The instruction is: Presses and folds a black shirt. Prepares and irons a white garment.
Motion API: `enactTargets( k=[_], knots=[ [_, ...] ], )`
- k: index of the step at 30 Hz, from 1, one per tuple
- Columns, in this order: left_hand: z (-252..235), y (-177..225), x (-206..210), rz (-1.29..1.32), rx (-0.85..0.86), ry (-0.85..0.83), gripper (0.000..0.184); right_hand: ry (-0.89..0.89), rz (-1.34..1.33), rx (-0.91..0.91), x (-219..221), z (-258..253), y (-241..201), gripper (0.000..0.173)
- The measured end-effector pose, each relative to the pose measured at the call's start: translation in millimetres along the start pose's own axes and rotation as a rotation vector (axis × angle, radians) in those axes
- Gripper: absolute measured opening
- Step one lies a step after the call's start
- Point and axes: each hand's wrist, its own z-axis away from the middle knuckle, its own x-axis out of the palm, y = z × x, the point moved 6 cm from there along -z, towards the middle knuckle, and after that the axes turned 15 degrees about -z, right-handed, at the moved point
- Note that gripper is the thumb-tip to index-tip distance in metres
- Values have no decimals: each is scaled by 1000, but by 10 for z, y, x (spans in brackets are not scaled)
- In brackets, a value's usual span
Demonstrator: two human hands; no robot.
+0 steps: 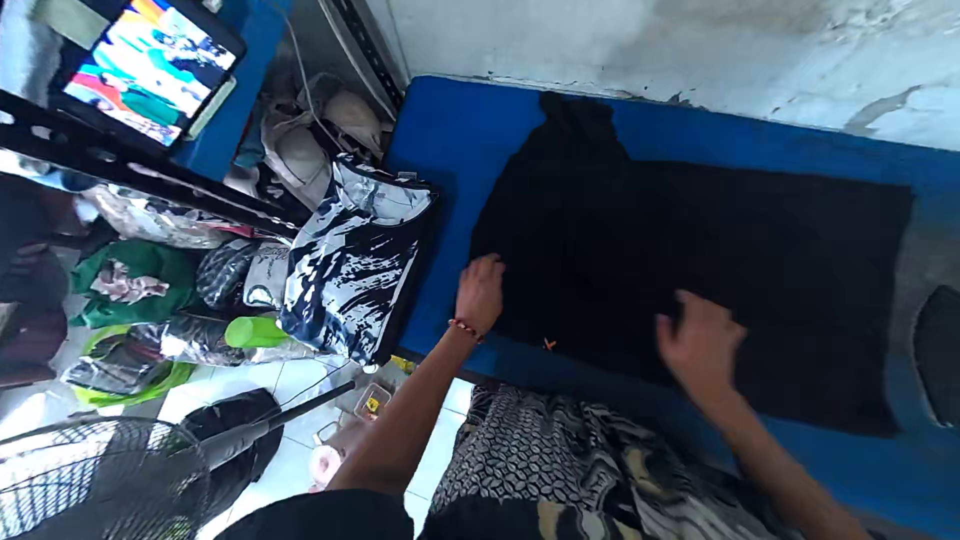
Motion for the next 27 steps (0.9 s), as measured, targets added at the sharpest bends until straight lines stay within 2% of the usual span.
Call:
enactTargets(
  k=[2,4,6,9,12,14,16,19,21,24,26,27],
  knots=[
    [-252,256,126,14,159,101,38,-144,-12,-190,488,-305,-670,61],
    [-444,262,291,3,186,130,49,-238,-35,-299,790,-638,-971,64],
    [-529,111,404,-12,109,101,57,-213,-71,-122,701,-1022,-875,64],
    [-643,76,277,12,-27,44,45,-201,-161,168,428,-1371,-545,53],
    [-978,223,111,57,-145,52,40,-253,-302,261,357,-1439,-477,43],
    [-1276,339,28,100,-166,51,41,-243,-396,299,376,-1499,-465,54],
    [-1560,411,-68,148,-168,-102,38,-261,-495,359,407,-1584,-405,56],
    [-1740,342,-216,295,-110,-292,33,-319,-750,474,378,-1602,-382,42],
    [-1637,204,-364,433,-10,-253,34,-325,-846,386,252,-1504,-528,32],
    [-1161,-71,-536,576,131,-53,25,-343,-810,34,73,-1137,-828,22],
    [-709,-244,-563,585,178,-100,26,-426,-701,-157,127,-823,-945,20],
    [-489,-327,-529,553,200,-160,28,-525,-624,-203,205,-656,-1000,21]
  ],
)
